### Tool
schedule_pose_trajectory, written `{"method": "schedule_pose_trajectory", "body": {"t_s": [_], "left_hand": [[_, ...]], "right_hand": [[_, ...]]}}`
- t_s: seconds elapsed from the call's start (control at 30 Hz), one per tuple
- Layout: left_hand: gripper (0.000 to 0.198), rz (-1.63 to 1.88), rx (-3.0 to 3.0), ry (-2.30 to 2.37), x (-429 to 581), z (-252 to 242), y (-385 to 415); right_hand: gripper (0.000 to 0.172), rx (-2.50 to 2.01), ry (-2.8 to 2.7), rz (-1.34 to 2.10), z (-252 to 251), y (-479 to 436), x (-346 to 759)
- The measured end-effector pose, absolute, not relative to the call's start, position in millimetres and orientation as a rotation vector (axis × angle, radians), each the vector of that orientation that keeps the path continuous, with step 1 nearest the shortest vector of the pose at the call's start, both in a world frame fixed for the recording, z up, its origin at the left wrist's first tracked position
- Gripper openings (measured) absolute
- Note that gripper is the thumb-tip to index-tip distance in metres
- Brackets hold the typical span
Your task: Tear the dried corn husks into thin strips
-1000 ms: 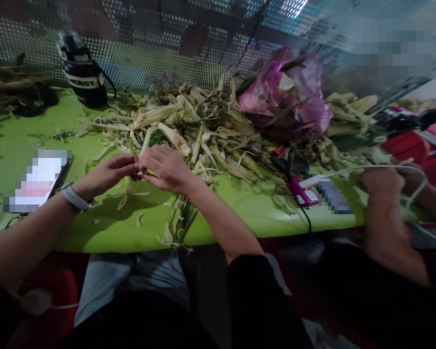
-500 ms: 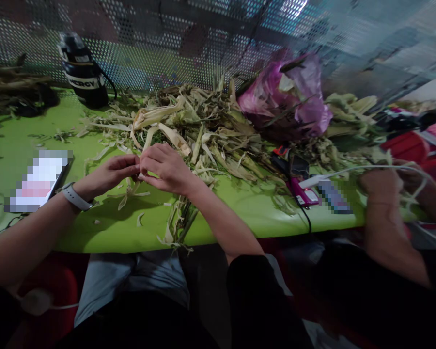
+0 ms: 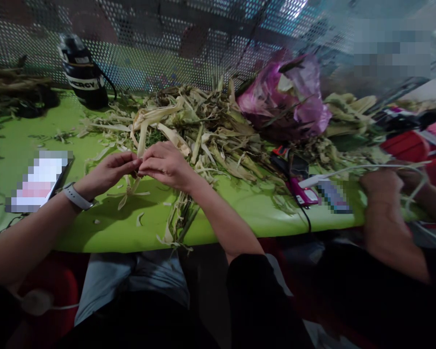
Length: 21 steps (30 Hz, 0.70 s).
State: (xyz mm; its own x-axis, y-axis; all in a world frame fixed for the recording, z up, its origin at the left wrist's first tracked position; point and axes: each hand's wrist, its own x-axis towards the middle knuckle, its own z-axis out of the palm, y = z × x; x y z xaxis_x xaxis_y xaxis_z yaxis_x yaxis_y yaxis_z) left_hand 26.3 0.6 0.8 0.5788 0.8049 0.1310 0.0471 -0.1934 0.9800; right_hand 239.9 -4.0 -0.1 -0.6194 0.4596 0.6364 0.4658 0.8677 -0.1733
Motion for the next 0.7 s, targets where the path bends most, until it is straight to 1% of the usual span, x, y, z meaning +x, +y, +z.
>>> {"method": "schedule_pose_trajectory", "body": {"t_s": [0.23,0.53,0.7], "left_hand": [[0.038,0.955,1.449,0.768,29,-5,-1],[0.035,0.992,1.373,0.737,30,-5,-3],[0.034,0.975,1.348,0.705,29,-6,-3]], "right_hand": [[0.011,-0.701,-2.125,0.038,2,-7,235],[0.019,-0.825,-1.963,0.152,-3,-10,225],[0.017,-0.806,-1.937,0.218,-1,-11,224]]}}
